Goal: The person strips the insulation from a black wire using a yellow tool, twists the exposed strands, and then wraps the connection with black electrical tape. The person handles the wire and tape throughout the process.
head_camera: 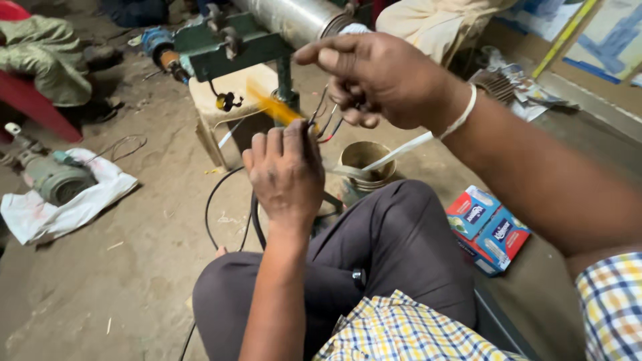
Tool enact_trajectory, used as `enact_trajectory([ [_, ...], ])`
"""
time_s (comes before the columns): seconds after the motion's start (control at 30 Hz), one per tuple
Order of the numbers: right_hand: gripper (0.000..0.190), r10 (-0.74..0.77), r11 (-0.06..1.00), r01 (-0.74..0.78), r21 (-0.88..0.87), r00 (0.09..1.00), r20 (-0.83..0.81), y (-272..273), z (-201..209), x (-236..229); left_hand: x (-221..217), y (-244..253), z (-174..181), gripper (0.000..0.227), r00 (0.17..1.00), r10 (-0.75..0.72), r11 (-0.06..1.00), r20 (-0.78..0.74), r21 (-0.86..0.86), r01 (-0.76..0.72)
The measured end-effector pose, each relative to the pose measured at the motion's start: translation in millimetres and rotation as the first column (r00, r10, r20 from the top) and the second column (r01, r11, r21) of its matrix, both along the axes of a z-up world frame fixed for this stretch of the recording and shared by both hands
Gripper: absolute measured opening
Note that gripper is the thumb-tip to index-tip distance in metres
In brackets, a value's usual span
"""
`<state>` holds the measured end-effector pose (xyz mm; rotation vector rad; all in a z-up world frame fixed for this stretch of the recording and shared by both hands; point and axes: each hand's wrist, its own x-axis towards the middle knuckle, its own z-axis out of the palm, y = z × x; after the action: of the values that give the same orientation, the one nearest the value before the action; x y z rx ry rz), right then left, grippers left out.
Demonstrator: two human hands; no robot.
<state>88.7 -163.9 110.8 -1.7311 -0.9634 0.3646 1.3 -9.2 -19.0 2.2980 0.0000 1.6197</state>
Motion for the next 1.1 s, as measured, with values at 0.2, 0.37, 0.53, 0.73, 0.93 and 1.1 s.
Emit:
enact_trajectory([
  [0.2,0.015,-0.029,0.969,0.243,0.049,-0.087,0.996,-10,-35,0,4,-1,-5,0.021,0.997,-0.062,0.998,-0.041,0.019,0.063],
  [0.37,0.015,-0.142,0.973,0.178,0.148,-0.047,0.989,-13,-61,8,4,4,1,0.016,0.990,-0.143,0.989,0.007,-0.024,0.143],
  [0.53,0.014,-0.208,0.978,0.062,0.199,0.215,0.954,-12,-59,15,-7,9,12,0.014,0.915,-0.404,0.903,0.014,-0.151,0.401],
  [0.73,0.024,-0.323,0.942,0.150,0.301,0.154,0.934,-27,-57,-6,-12,7,19,0.016,0.834,-0.551,0.807,-0.041,-0.280,0.519],
  [0.93,0.035,-0.309,0.929,0.248,0.276,0.929,0.204,-24,-88,-22,-13,-4,16,0.015,0.823,-0.567,0.788,-0.040,-0.318,0.528],
  [1.1,0.050,-0.200,0.972,0.161,0.170,0.950,0.240,-20,-90,-20,-16,-8,18,0.024,0.812,-0.578,0.791,-0.084,-0.302,0.532],
])
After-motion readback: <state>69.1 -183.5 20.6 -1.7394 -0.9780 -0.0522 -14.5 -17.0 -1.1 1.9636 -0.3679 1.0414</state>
